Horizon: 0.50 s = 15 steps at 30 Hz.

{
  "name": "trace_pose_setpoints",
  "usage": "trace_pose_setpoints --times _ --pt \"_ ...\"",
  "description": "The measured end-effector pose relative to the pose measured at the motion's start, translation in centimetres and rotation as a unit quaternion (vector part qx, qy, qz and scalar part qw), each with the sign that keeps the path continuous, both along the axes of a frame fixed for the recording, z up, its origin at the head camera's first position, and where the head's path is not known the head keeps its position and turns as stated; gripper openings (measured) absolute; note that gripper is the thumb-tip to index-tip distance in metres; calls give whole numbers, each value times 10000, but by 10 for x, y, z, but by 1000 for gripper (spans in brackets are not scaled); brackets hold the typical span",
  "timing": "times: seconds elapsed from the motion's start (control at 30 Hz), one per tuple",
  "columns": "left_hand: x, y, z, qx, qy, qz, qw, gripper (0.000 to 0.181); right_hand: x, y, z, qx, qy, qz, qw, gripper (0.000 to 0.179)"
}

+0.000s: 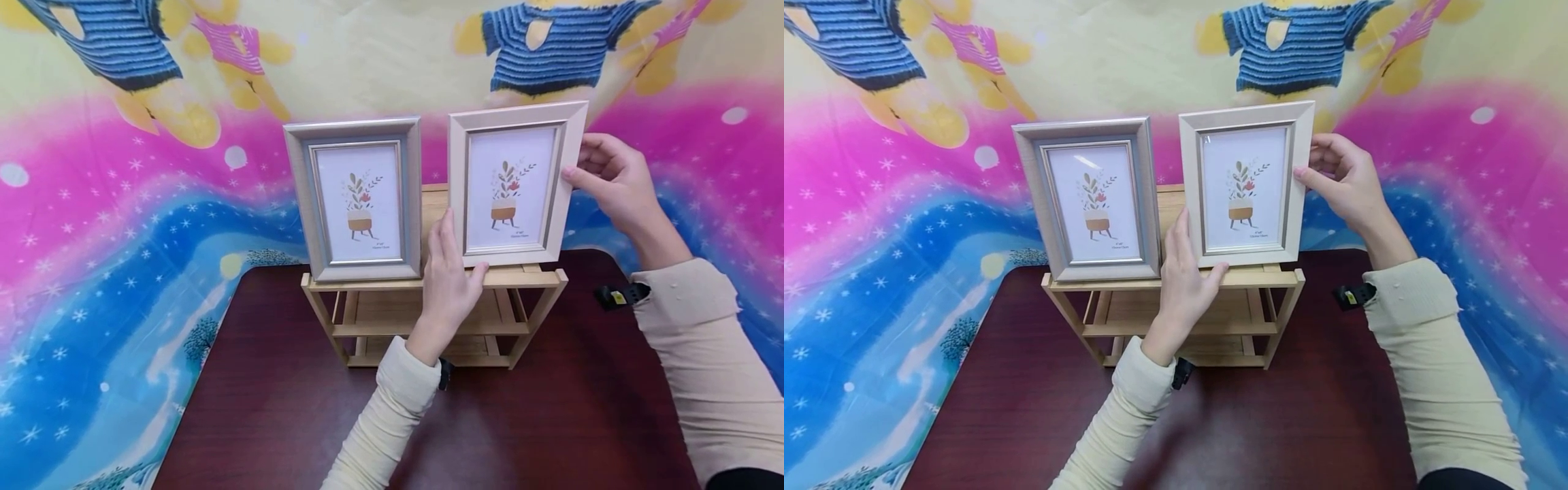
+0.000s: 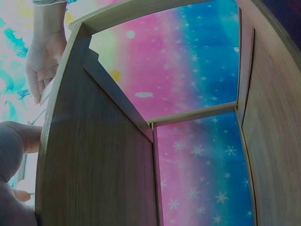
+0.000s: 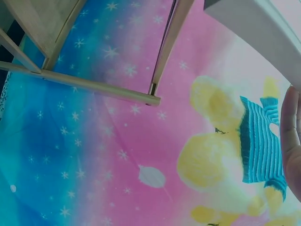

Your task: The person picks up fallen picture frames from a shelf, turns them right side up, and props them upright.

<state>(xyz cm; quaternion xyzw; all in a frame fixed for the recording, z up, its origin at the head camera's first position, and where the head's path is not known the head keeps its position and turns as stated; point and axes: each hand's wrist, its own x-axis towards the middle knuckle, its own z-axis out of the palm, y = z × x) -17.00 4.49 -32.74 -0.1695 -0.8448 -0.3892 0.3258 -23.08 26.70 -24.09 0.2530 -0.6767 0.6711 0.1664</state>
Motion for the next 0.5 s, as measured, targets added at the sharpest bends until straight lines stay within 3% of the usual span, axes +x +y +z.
trace_pose_setpoints --times 0.23,0.5 --pt "0 -1 -1 45 116 20 9999 90 1 -1 1 -13 195 75 9998 45" --pt "2 -4 -2 85 326 -174 9993 86 0 -2 1 622 404 -347 9966 57"
